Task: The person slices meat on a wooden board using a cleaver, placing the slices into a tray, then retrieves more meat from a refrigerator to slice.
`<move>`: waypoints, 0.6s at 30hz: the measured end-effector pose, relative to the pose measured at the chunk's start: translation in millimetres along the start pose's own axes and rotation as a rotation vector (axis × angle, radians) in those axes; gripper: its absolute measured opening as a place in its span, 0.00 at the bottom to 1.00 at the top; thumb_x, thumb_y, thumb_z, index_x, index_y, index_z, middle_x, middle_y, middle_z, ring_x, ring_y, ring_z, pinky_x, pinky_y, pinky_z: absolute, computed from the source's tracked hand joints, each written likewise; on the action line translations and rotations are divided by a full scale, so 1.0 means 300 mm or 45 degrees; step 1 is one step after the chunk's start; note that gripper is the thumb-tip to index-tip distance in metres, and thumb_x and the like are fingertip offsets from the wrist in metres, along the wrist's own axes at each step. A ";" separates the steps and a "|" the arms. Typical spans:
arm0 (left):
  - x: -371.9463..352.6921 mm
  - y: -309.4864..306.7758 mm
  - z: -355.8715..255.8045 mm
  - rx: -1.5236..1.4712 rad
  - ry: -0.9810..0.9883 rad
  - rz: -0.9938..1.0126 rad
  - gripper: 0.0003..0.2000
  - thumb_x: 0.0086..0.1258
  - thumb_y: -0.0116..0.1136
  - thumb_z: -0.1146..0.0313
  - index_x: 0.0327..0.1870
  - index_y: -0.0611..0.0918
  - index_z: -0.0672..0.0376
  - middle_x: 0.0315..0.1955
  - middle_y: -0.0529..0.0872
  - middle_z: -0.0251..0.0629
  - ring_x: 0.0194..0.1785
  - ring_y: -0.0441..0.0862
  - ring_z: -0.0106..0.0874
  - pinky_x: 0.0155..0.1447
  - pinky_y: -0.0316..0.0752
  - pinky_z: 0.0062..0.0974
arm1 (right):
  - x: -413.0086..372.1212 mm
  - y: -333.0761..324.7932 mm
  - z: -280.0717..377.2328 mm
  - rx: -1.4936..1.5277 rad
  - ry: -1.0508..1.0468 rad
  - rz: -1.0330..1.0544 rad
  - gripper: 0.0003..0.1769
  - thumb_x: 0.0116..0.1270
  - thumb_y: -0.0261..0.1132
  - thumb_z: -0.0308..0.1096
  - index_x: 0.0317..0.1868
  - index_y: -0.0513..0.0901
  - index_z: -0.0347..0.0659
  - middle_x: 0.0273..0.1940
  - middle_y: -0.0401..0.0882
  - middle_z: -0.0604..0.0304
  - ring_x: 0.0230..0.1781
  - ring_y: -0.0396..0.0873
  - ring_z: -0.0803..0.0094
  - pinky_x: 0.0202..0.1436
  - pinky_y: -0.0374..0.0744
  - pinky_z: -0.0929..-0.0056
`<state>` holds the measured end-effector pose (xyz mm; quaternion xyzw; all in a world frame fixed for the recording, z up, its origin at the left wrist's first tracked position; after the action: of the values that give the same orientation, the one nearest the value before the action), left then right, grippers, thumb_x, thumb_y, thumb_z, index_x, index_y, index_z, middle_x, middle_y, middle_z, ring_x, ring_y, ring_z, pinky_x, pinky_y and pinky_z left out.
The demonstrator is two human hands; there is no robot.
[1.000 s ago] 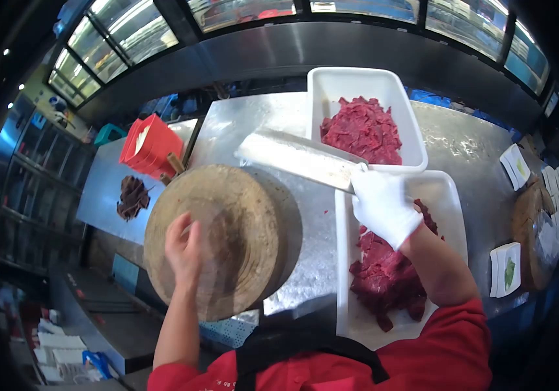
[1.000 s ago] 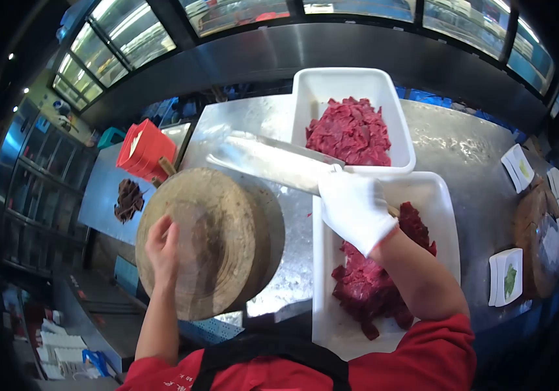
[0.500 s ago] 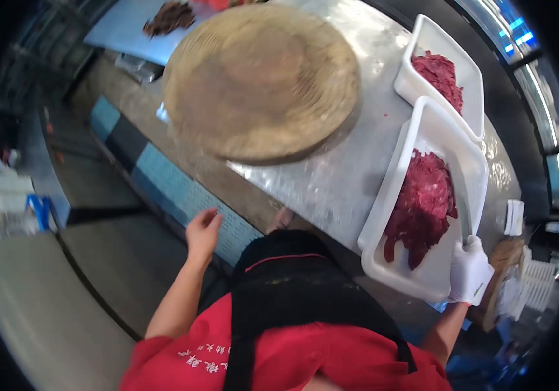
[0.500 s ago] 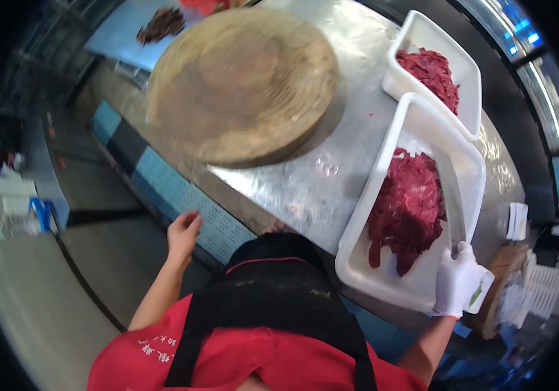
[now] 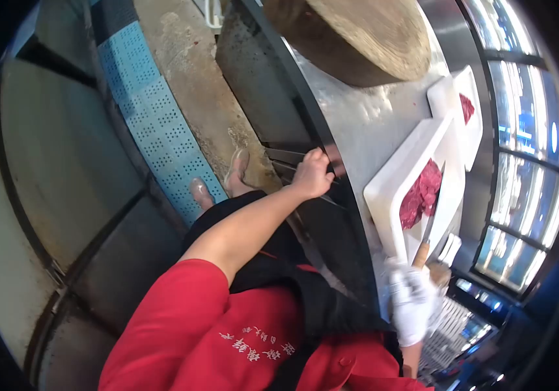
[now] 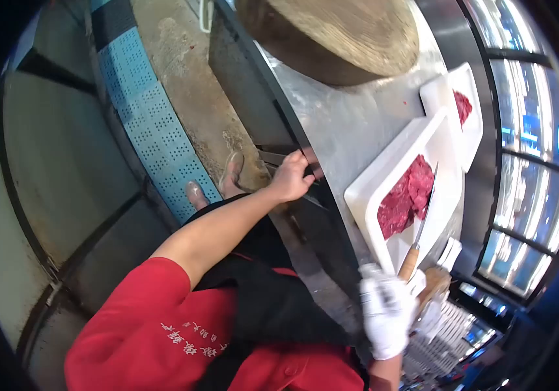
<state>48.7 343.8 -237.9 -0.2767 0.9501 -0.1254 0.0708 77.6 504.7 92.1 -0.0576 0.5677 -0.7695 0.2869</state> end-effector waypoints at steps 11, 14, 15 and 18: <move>-0.203 -0.105 0.054 -0.228 0.068 -0.245 0.20 0.60 0.67 0.54 0.43 0.78 0.61 0.47 0.78 0.48 0.58 0.74 0.48 0.60 0.72 0.44 | 0.274 0.638 -0.098 -0.192 -0.162 1.233 0.14 0.68 0.61 0.35 0.28 0.78 0.34 0.26 0.78 0.43 0.28 0.77 0.45 0.34 0.75 0.57; -0.489 -0.400 0.152 -0.143 -0.049 -0.286 0.30 0.56 0.74 0.60 0.58 0.74 0.59 0.58 0.76 0.49 0.67 0.69 0.52 0.70 0.63 0.45 | 0.381 0.774 -0.053 0.066 -0.130 1.039 0.16 0.71 0.60 0.37 0.27 0.78 0.35 0.22 0.75 0.52 0.23 0.74 0.62 0.32 0.74 0.64; -0.565 -0.546 0.139 -0.053 -0.198 -0.332 0.33 0.53 0.75 0.60 0.60 0.74 0.59 0.62 0.74 0.49 0.69 0.68 0.51 0.72 0.62 0.43 | 0.423 0.842 -0.039 0.199 -0.046 0.960 0.16 0.72 0.60 0.37 0.28 0.79 0.35 0.21 0.74 0.57 0.23 0.73 0.70 0.31 0.73 0.67; -0.696 -0.857 0.256 -0.108 -0.257 -0.745 0.34 0.67 0.61 0.44 0.67 0.73 0.60 0.62 0.76 0.43 0.67 0.72 0.39 0.71 0.64 0.37 | 0.570 1.067 0.046 0.587 0.074 0.803 0.13 0.73 0.62 0.38 0.37 0.81 0.36 0.24 0.73 0.69 0.24 0.69 0.82 0.29 0.70 0.77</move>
<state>369.7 232.2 -226.4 -0.5521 0.8228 -0.0726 0.1140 62.1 345.3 -233.9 0.2073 0.3777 -0.7523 0.4985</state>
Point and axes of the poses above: each hand's wrist, its own x-axis towards the middle knuckle, its own y-axis out of the palm, z = x × y, the point moved 2 cm from there along x, towards the middle knuckle
